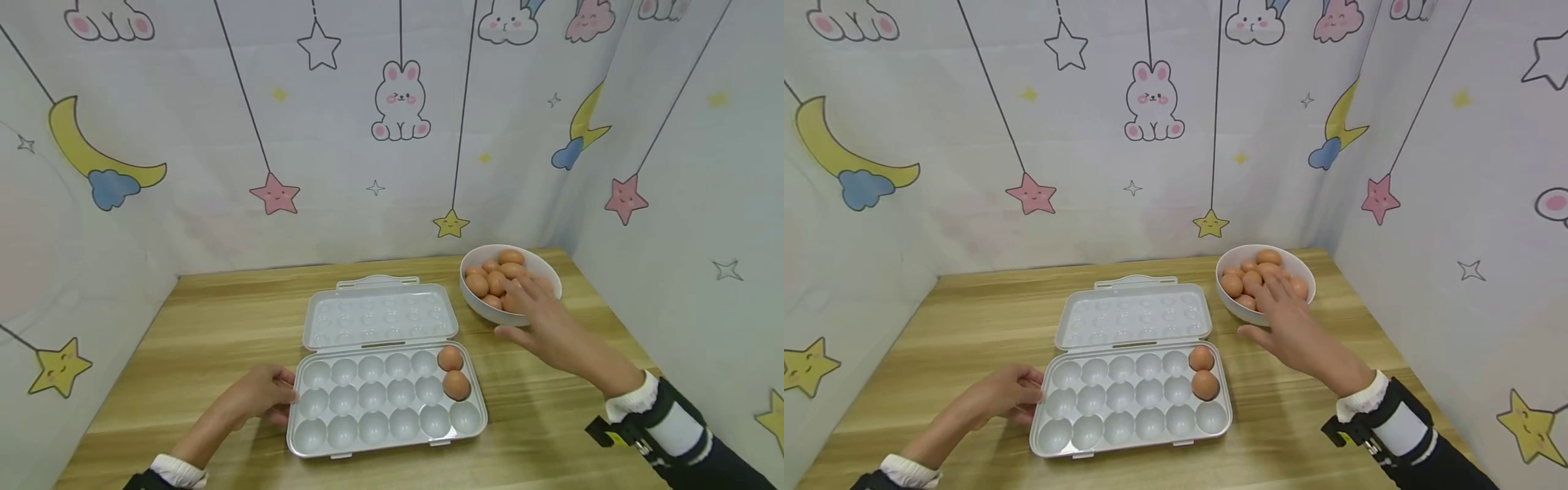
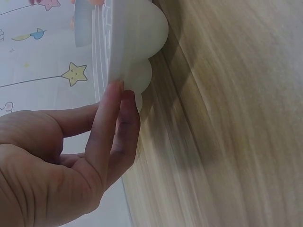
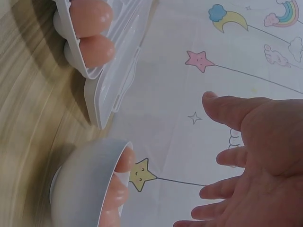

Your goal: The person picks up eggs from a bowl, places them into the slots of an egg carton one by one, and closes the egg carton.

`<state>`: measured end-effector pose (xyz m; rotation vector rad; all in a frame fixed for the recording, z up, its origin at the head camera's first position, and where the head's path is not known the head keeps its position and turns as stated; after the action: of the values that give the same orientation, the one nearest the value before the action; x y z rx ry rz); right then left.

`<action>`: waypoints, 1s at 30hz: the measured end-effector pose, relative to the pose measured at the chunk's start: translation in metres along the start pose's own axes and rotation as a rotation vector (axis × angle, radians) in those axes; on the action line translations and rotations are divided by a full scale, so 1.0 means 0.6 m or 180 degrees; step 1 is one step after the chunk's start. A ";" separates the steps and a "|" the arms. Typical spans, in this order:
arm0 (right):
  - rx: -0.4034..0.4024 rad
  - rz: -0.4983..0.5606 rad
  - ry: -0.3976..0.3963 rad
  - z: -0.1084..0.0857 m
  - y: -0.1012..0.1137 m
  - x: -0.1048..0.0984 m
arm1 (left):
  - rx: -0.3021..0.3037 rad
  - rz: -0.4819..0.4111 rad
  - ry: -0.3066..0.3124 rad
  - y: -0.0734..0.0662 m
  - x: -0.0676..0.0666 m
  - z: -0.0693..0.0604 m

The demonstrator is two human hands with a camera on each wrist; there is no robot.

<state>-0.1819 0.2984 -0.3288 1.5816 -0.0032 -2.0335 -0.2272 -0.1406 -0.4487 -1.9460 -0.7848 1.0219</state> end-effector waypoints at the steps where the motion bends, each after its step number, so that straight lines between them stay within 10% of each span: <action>1: 0.0005 -0.0021 -0.0025 0.002 -0.006 -0.001 | -0.0004 0.0008 -0.0011 -0.001 0.000 0.001; 21: -0.0284 0.0187 -0.0170 0.074 -0.097 0.024 | 0.0011 0.0045 -0.0034 -0.004 -0.001 0.000; 30: -0.0115 -0.0377 0.0055 0.089 -0.123 0.054 | -0.0047 0.0062 -0.0068 -0.005 0.000 -0.002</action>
<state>-0.2656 0.3296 -0.3659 1.6110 0.1361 -2.0973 -0.2266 -0.1395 -0.4457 -1.9618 -0.7889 1.0527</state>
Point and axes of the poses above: each hand's wrist, its own z-axis towards the middle knuckle, its own x-axis out of the palm, y = z × x, the point moved 5 cm from there along z, towards the middle knuckle, and after that the axes turned 3 degrees about z, right-handed, at the moved point
